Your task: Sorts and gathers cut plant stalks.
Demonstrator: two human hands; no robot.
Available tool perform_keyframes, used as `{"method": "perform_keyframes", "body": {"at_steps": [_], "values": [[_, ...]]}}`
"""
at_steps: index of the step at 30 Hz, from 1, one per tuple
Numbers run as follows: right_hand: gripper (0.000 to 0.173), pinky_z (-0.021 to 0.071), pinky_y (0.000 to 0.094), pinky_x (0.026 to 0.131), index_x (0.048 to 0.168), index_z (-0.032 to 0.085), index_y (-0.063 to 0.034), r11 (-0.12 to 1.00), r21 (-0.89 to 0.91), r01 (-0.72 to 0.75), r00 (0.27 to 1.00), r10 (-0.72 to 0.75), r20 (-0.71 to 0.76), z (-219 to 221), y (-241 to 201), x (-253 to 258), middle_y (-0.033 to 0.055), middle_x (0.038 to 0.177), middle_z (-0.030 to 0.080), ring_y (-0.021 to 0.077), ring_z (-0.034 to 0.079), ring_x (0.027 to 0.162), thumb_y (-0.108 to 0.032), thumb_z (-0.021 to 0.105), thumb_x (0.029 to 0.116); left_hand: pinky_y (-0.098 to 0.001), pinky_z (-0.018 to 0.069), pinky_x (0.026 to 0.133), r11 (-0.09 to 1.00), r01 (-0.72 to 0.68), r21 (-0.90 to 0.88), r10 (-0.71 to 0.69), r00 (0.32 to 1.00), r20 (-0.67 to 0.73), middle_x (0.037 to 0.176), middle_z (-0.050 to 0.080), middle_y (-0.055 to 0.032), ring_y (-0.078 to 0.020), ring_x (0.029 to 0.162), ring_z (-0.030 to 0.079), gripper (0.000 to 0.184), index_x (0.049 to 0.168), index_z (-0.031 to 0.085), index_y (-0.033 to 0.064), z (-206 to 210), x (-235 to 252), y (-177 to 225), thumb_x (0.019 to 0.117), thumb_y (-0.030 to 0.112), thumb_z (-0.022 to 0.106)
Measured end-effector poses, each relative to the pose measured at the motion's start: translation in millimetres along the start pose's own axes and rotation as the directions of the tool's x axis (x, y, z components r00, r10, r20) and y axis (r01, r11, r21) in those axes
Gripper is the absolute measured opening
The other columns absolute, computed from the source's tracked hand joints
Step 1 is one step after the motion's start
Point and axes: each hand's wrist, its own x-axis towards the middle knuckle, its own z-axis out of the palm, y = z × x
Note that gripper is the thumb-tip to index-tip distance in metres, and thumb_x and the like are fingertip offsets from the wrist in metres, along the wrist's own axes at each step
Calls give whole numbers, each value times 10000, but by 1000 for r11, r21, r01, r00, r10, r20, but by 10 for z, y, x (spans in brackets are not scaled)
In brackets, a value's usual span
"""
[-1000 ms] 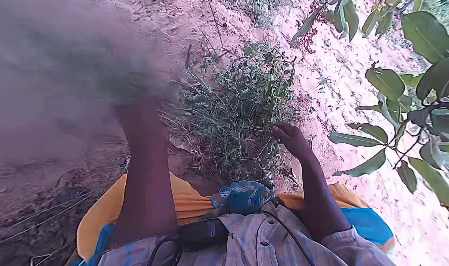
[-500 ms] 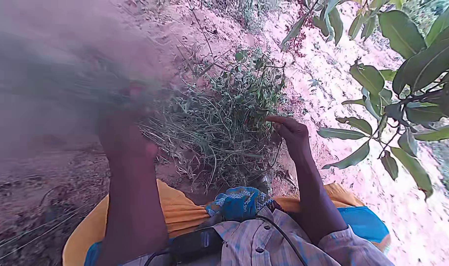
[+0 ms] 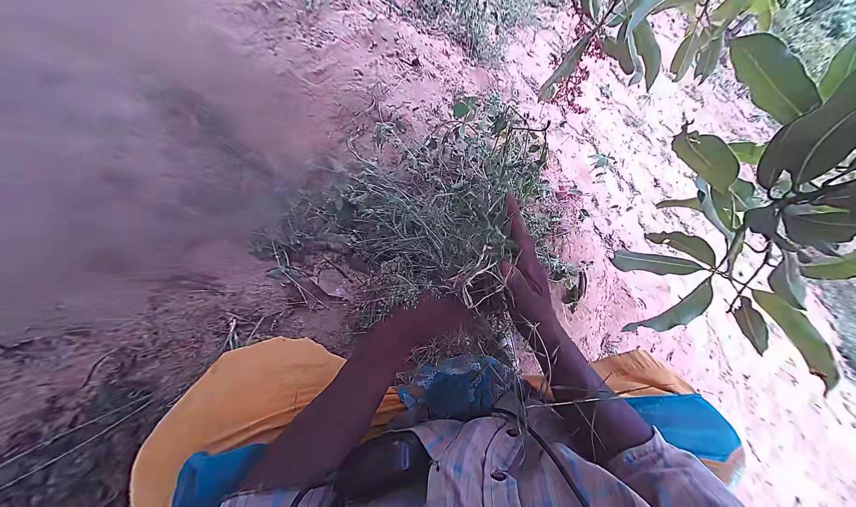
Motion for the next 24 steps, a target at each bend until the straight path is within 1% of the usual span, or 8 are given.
{"method": "perform_keyframes", "body": {"at_steps": [4, 6, 9, 11, 13, 15, 20, 24], "values": [[660, 351, 287, 1188, 1537, 405, 41, 999, -43, 2, 1000, -2, -16, -90, 18, 88, 159, 1703, 183, 148, 289, 1533, -365, 528, 1032, -382, 480, 961, 996, 73, -59, -87, 956, -282, 1124, 665, -217, -196, 1033, 632, 243, 1204, 617, -135, -143, -25, -61, 1033, 9, 524], [507, 395, 326, 1162, 1422, 552, 51, 985, -171, 5, 999, -14, -50, -183, 170, 126, 166, 1619, 387, 196, 402, 1478, -273, 522, 1034, -174, 531, 767, 953, -145, -266, -25, 838, -546, 1039, 665, 29, 4, 840, 623, 222, 1225, 617, 45, -309, 33, -128, 1022, 82, 536], [383, 313, 513, 1199, 1323, 650, 27, 855, -480, -197, 973, 230, 10, -302, 603, 97, 179, 1528, 517, 351, 382, 1486, -184, 592, 1008, -125, 498, 644, 871, -403, -279, 5, 577, -817, 1066, 659, 119, 69, 755, 587, 227, 1238, 554, 118, -687, -31, -231, 1012, 101, 537], [419, 197, 573, 1247, 1381, 631, -25, 610, -717, -338, 816, 570, 101, -351, 930, 46, 188, 1593, 431, 403, 264, 1537, -264, 577, 1041, -187, 526, 802, 879, -439, -184, 6, 398, -917, 1125, 622, 109, 34, 923, 608, 298, 1289, 505, 113, -907, -175, -306, 992, 108, 521], [499, 136, 640, 1234, 1501, 512, -62, 386, -860, -333, 601, 790, 122, -369, 1196, -56, 167, 1648, 346, 398, 226, 1554, -297, 528, 1061, -208, 537, 786, 861, -490, -135, -18, 236, -972, 1074, 615, 105, 4, 897, 616, 266, 1271, 493, 129, -1051, -282, -340, 1005, 122, 507], [528, 183, 644, 1215, 1543, 463, -94, 315, -879, -357, 527, 845, 89, -399, 1324, -103, 135, 1652, 350, 377, 262, 1543, -301, 527, 1062, -221, 541, 749, 833, -538, -131, -65, 140, -988, 1047, 613, 92, -18, 851, 616, 293, 1274, 499, 127, -1121, -346, -351, 984, 85, 510], [344, 469, 424, 1036, 1281, 662, 48, 630, -562, -536, 810, 571, -132, -379, 798, 102, 219, 1284, 670, 268, 640, 1184, -180, 501, 1079, -200, 541, 661, 763, -613, -207, -153, 139, -978, 989, 621, 85, -24, 733, 611, 310, 1243, 506, 135, -1151, -316, -388, 959, 12, 522], [306, 554, 315, 949, 1148, 693, 93, 924, -248, -290, 927, 207, -312, -373, 400, 158, 183, 1258, 682, 148, 690, 1084, -78, 457, 1056, -204, 522, 617, 786, -550, -283, -133, 296, -946, 1174, 690, 29, -61, 739, 643, 289, 1285, 538, 147, -1318, -243, -717, 997, 119, 527]]}}
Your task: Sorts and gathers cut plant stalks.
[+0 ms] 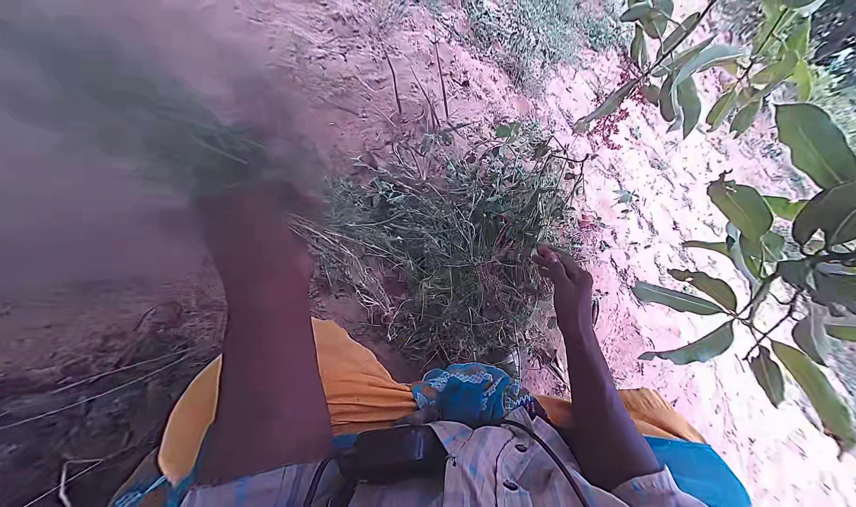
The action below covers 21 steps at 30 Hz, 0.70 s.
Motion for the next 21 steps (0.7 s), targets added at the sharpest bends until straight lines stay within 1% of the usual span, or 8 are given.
{"method": "perform_keyframes", "body": {"at_steps": [5, 8, 11, 12, 14, 17, 19, 21], "values": [[358, 610, 307, 867, 1173, 650, 88, 945, 77, 317, 916, -283, -285, -330, -350, -20, 113, 1379, 607, 101, 714, 980, -101, 370, 1056, -180, 538, 608, 1000, 28, 1, -28, 994, 105, 1169, 708, 55, -32, 740, 661, 288, 1241, 562, 151, 85, -74, -17, 963, 72, 553], [375, 609, 295, 854, 1215, 619, 115, 937, 2, 348, 869, -322, -377, -533, -276, 89, 145, 1416, 568, 101, 711, 989, -91, 353, 1049, -146, 512, 607, 1000, 18, 20, -20, 994, 103, 1093, 680, 105, 21, 721, 618, 259, 1217, 557, 151, 217, -214, 152, 982, 47, 527], [336, 549, 305, 860, 1179, 674, 96, 975, -207, -79, 983, 42, -176, -668, 53, 149, 206, 1246, 666, 153, 691, 971, -135, 453, 1074, -185, 528, 657, 1000, 1, 23, -4, 990, 138, 1196, 693, 46, -38, 820, 662, 299, 1266, 541, 126, 89, -96, -41, 970, 91, 562], [361, 534, 354, 900, 1206, 675, 71, 909, -336, -245, 966, 257, -11, -719, 122, 171, 206, 1200, 691, 195, 690, 998, -196, 459, 1097, -190, 531, 671, 999, 5, 39, -10, 992, 129, 1195, 691, 46, -38, 829, 661, 295, 1269, 535, 122, 94, -82, -58, 976, 96, 561], [406, 480, 455, 979, 1213, 669, 72, 762, -592, -264, 817, 502, 282, -741, 194, 220, 232, 1177, 693, 272, 666, 1067, -241, 430, 1114, -199, 532, 664, 998, 30, 56, -35, 996, 81, 1160, 704, 38, -42, 797, 659, 281, 1249, 544, 111, 126, -72, -62, 971, 86, 576], [396, 456, 491, 967, 1173, 686, 50, 691, -705, -158, 758, 543, 361, -638, 129, 211, 218, 1124, 685, 284, 634, 1040, -242, 425, 1112, -207, 555, 653, 995, 63, 72, -69, 994, 90, 1143, 712, 29, -52, 774, 675, 283, 1256, 548, 94, 131, -85, -90, 975, 72, 571], [374, 450, 478, 961, 1167, 693, 40, 721, -678, -139, 840, 449, 305, -575, -4, 190, 207, 1132, 686, 276, 624, 1047, -223, 435, 1108, -205, 555, 653, 995, 67, 77, -76, 991, 110, 1152, 718, 27, -53, 772, 684, 256, 1258, 539, 93, 155, -88, -113, 1003, 70, 536], [358, 429, 502, 1074, 1242, 690, 35, 753, -652, -87, 923, 308, 231, -500, -114, 144, 231, 1277, 674, 336, 621, 1222, -192, 454, 1099, -198, 553, 665, 995, 49, 85, -62, 986, 152, 1179, 704, 30, -43, 779, 680, 256, 1268, 522, 90, 146, -94, -127, 1015, 63, 496]]}}
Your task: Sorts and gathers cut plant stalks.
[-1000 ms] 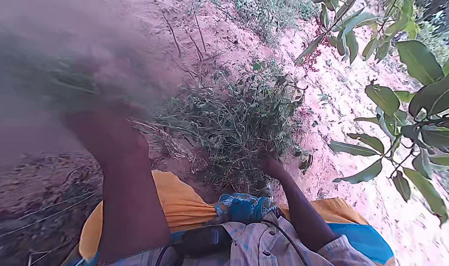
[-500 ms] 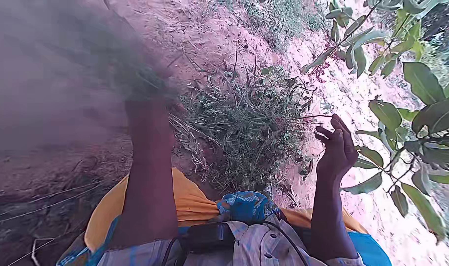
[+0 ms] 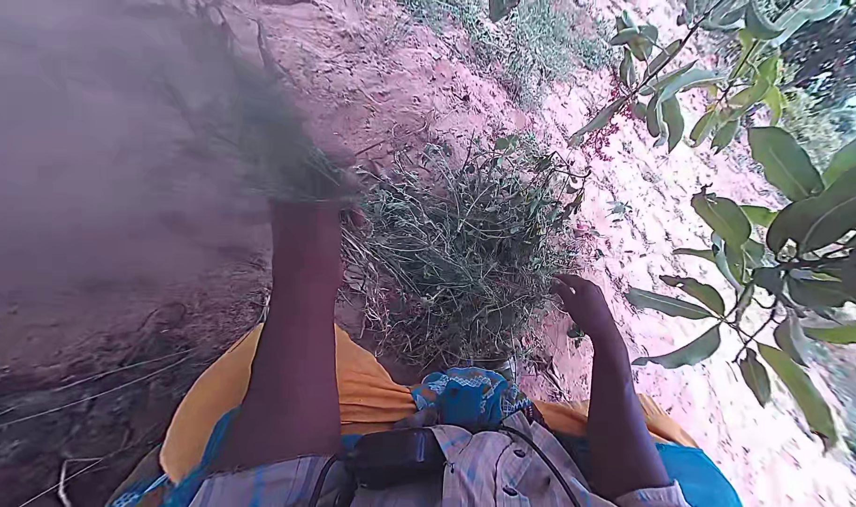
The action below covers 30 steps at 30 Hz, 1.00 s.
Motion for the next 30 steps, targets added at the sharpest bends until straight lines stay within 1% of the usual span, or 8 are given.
{"method": "perform_keyframes", "body": {"at_steps": [4, 7, 12, 16, 19, 24, 27, 30], "values": [[287, 436, 532, 1075, 1088, 738, 68, 940, 56, 335, 909, -307, -282, 340, -235, -79, 225, 1261, 692, 399, 605, 1252, -139, 545, 1040, -152, 514, 585, 999, -37, 28, 37, 999, 15, 1088, 676, 65, 20, 677, 608, 226, 1217, 552, 94, 164, -174, 230, 998, 47, 518], [247, 401, 570, 1126, 1071, 775, -3, 855, 67, 514, 851, -499, -163, 755, -432, -97, 205, 1372, 643, 447, 504, 1373, -155, 593, 1005, -144, 510, 576, 998, -24, 57, 22, 1000, 20, 1065, 656, 78, 36, 671, 590, 259, 1225, 558, 99, 253, -248, 350, 975, 36, 536], [459, 142, 610, 1236, 1466, 568, -95, 957, -203, 205, 947, -141, 290, 1165, -370, 76, 181, 1701, 197, 435, 123, 1571, -254, 575, 1036, -124, 497, 561, 1000, -16, 16, 15, 1000, 26, 1029, 660, 88, 51, 653, 579, 229, 1180, 577, 95, 249, -275, 376, 974, 7, 530], [523, 400, 478, 1143, 1527, 383, 88, 981, 128, 147, 989, -149, 5, 946, -182, 66, 262, 1539, 467, 360, 511, 1389, -111, 497, 1056, -121, 496, 567, 1000, -3, -12, 3, 1000, -8, 997, 650, 82, 49, 654, 575, 209, 1177, 569, 81, 282, -302, 459, 987, 2, 531], [492, 567, 328, 925, 1501, 376, 118, 808, 482, 338, 917, -168, -361, 554, -235, 14, 231, 1342, 634, 185, 703, 1058, -73, 436, 1052, -123, 494, 581, 1000, 0, 9, 0, 1000, -4, 1036, 634, 68, 48, 675, 571, 257, 1214, 557, 68, 292, -327, 468, 970, -10, 533], [399, 585, 301, 875, 1374, 535, 79, 705, 560, 436, 854, -127, -505, 305, -240, 11, 180, 1371, 590, 127, 696, 1000, -83, 404, 1033, -139, 494, 562, 1000, -13, -9, 14, 999, 33, 1066, 658, 74, 34, 659, 575, 259, 1221, 569, 92, 226, -263, 337, 971, 31, 538], [368, 477, 370, 1065, 1326, 608, 93, 804, 501, 319, 939, -196, -283, 636, -204, 17, 273, 1476, 510, 275, 567, 1307, -91, 512, 1023, -127, 496, 570, 1000, -13, -4, 13, 999, 36, 1037, 650, 82, 46, 662, 574, 230, 1212, 567, 87, 270, -295, 387, 987, 40, 548], [405, 393, 523, 1143, 1339, 648, 28, 850, 303, 430, 902, -396, -170, 1059, -340, -91, 316, 1558, 403, 451, 428, 1428, -151, 615, 978, -131, 501, 570, 1000, -9, -4, 9, 999, 43, 1038, 660, 76, 43, 661, 582, 223, 1202, 564, 88, 288, -312, 389, 983, 41, 555]]}}
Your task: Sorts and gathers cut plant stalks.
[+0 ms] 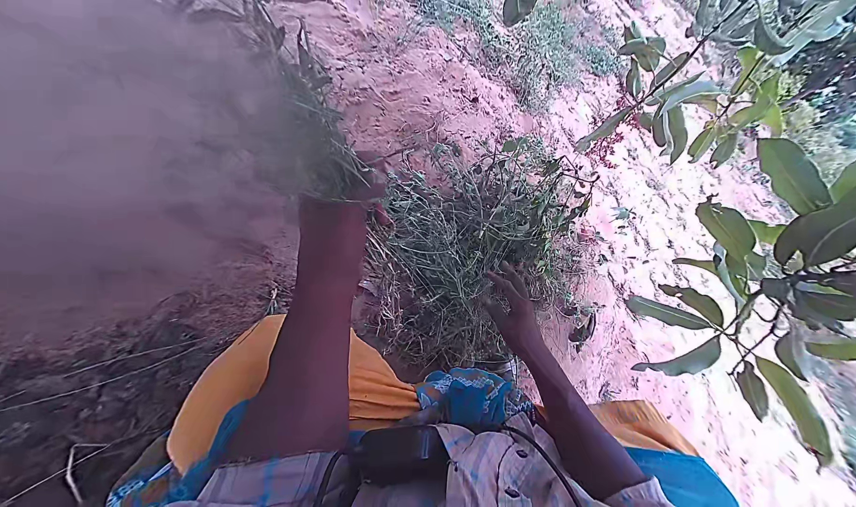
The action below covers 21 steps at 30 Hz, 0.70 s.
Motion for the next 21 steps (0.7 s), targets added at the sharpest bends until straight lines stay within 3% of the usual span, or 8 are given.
{"method": "perform_keyframes", "body": {"at_steps": [4, 7, 9, 11, 13, 17, 19, 21], "values": [[417, 229, 689, 1182, 1376, 677, -152, 934, -253, 253, 957, -203, 208, 282, -208, -84, 274, 1608, 362, 556, 265, 1489, -243, 645, 970, -119, 475, 558, 997, 76, 19, -75, 996, -37, 1012, 634, 56, 41, 652, 557, 186, 1196, 561, 60, 76, -37, 117, 1019, 15, 525], [413, 95, 694, 1212, 1390, 667, -201, 884, -454, 113, 931, 65, 359, 282, -175, -45, 239, 1666, 260, 500, 118, 1554, -264, 627, 984, -118, 481, 563, 999, 50, 16, -50, 999, -16, 1006, 641, 69, 46, 655, 561, 204, 1203, 574, 69, 34, 2, 26, 1005, 33, 538], [464, 99, 667, 1218, 1466, 580, -125, 836, -545, -68, 872, 316, 375, 181, -52, 23, 197, 1690, 224, 444, 117, 1571, -259, 591, 1021, -130, 494, 575, 999, 31, 11, -31, 1000, 4, 1027, 642, 67, 40, 657, 565, 213, 1226, 573, 71, 6, 22, -35, 1015, 63, 543], [485, 261, 559, 1212, 1475, 525, -1, 855, -477, -204, 898, 358, 256, -16, 45, 76, 203, 1642, 340, 395, 335, 1512, -240, 546, 1054, -134, 500, 577, 1000, 18, 7, -18, 1000, 5, 1033, 646, 72, 41, 661, 570, 210, 1222, 576, 79, -1, 31, -33, 1014, 76, 550], [433, 401, 491, 1141, 1405, 564, 77, 938, -257, -233, 971, 240, -2, -262, 7, 100, 285, 1535, 462, 405, 506, 1389, -173, 536, 1053, -129, 499, 577, 1000, 15, 3, -15, 1000, 7, 1026, 649, 76, 42, 676, 578, 194, 1196, 580, 82, -2, 12, 6, 1005, 66, 554], [423, 513, 359, 1019, 1382, 563, 103, 999, -21, 47, 863, -51, -502, -732, -161, 161, 295, 1395, 579, 275, 640, 1214, -128, 498, 1035, -115, 482, 567, 998, 54, 10, -54, 998, -11, 1015, 641, 62, 46, 658, 564, 201, 1196, 569, 59, 66, -27, 85, 1005, 9, 529], [424, 516, 293, 1006, 1400, 539, 106, 990, -26, 138, 816, -128, -564, -847, -237, 154, 250, 1406, 573, 172, 645, 1171, -102, 478, 1035, -116, 479, 555, 997, 72, 14, -71, 997, -23, 994, 642, 56, 44, 635, 557, 206, 1199, 569, 52, 83, -37, 95, 1003, 0, 532], [321, 539, 272, 958, 1273, 648, 100, 987, 52, 151, 835, -99, -542, -790, -191, 141, 192, 1236, 691, 120, 685, 1067, -24, 511, 1011, -110, 473, 539, 996, 91, 12, -91, 996, -23, 949, 628, 67, 48, 605, 541, 184, 1176, 574, 60, 116, -60, 117, 1007, 1, 530]]}}
